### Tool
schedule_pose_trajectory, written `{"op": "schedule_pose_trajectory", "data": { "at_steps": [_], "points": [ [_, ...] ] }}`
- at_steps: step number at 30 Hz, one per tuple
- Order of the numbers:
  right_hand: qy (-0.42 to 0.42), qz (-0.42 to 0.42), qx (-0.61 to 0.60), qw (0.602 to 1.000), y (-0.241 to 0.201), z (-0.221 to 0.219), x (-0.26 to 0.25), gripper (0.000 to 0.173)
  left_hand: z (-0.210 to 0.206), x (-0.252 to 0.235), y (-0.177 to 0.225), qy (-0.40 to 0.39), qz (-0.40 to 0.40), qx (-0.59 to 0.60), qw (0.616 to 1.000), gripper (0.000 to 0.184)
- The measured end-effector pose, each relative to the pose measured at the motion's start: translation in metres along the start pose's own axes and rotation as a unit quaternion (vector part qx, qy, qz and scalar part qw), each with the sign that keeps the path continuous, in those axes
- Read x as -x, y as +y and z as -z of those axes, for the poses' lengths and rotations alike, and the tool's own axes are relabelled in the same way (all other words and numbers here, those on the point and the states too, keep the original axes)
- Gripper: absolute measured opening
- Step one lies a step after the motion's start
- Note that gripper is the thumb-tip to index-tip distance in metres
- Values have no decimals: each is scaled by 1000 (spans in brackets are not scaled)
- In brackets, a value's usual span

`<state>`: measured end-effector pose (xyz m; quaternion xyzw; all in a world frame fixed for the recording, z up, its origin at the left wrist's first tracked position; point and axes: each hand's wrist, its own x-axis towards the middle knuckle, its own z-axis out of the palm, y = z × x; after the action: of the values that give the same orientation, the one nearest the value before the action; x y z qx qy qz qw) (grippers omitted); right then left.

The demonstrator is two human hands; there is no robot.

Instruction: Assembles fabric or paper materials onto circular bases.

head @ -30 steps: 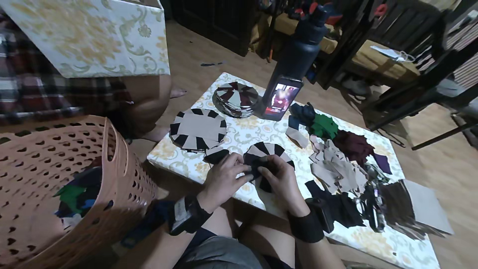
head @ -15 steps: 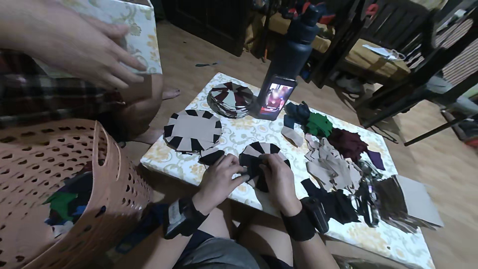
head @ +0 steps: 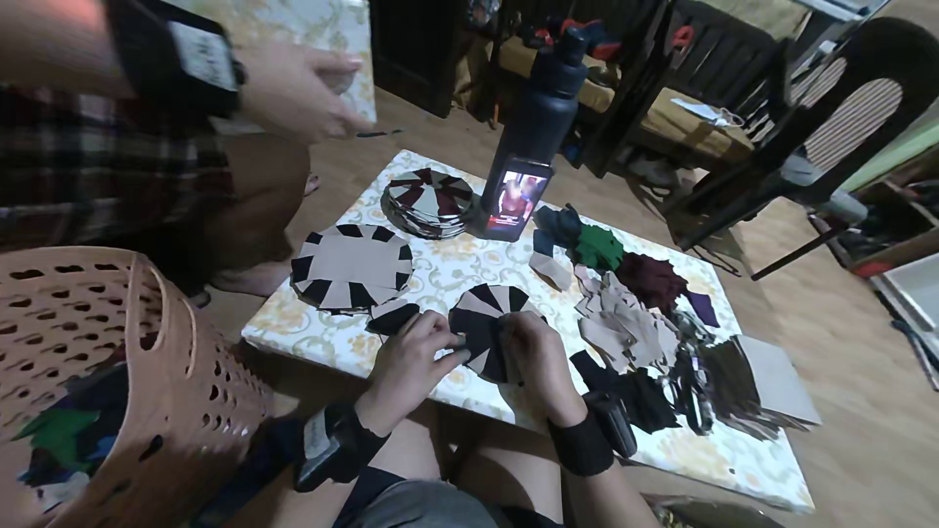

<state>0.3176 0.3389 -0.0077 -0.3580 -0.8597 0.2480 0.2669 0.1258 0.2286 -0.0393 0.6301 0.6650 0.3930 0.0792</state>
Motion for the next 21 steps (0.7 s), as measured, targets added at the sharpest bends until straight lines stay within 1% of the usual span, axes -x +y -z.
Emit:
{"op": "schedule_pose_trajectory", "data": {
  "at_steps": [2, 4, 5, 7, 9, 11, 13, 16, 19, 21],
  "points": [
    [23, 7, -35, 999, 1, 5, -2, 25, 5, 0, 4, 29, 17, 47, 998, 30],
    [88, 22, -66, 994, 5, 10, -4, 28, 7, 1, -1, 120, 5, 129, 984, 31],
    [112, 20, -67, 991, 5, 13, -5, 31, 7, 2, -8, 163, -1, 187, 969, 32],
    [132, 23, -45, 990, 1, 14, -6, 37, 6, 4, -21, 227, -2, 321, 919, 39],
    [107, 53, -9, 993, -5, 8, -8, 45, 6, 3, -23, 278, 4, 415, 866, 42],
    [56, 79, 44, 994, -10, -5, -11, 59, 7, 3, -21, 317, -6, 462, 828, 44],
    [5, 100, 114, 988, -12, -20, -12, 74, 11, 4, -18, 346, -27, 474, 809, 44],
    [-56, 112, 208, 970, -4, -39, -8, 86, 23, 6, -20, 388, -28, 461, 798, 42],
    [-97, 121, 225, 962, -3, -37, -2, 88, 44, 7, -24, 418, -27, 439, 794, 42],
    [-95, 131, 221, 962, -1, -34, 3, 87, 55, 9, -26, 420, -35, 411, 808, 32]
  ]
}}
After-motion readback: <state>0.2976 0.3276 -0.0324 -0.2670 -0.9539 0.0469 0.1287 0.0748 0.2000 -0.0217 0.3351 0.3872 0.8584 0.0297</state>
